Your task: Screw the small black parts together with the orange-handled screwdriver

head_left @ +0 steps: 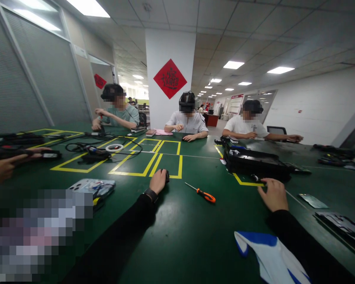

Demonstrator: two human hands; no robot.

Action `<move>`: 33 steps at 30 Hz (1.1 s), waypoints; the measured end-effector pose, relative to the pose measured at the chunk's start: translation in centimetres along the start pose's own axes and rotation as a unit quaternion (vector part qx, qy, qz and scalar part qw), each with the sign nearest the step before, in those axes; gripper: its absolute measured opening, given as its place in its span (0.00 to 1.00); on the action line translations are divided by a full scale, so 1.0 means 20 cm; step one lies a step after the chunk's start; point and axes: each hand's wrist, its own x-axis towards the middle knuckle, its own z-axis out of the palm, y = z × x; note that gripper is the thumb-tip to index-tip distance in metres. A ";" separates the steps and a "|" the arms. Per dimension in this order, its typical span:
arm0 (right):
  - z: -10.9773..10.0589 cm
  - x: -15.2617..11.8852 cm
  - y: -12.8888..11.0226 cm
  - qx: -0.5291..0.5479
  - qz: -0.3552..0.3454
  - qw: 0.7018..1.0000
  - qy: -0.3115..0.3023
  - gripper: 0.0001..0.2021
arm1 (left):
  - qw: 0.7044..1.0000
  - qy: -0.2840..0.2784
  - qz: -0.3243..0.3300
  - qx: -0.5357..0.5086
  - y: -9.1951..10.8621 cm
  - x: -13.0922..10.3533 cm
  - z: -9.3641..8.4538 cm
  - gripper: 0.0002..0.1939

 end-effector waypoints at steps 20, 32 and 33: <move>0.28 0.05 0.51 -0.019 0.090 0.988 -0.122 0.25 | 0.998 0.009 0.013 0.057 -0.08 0.10 0.01 0.19; 0.25 0.02 0.50 0.022 0.094 0.988 -0.118 0.22 | 0.999 0.005 0.019 0.042 -0.08 0.08 -0.01 0.22; 0.25 0.02 0.50 0.028 0.098 0.988 -0.115 0.22 | 0.999 0.007 0.022 0.043 -0.09 0.08 0.00 0.23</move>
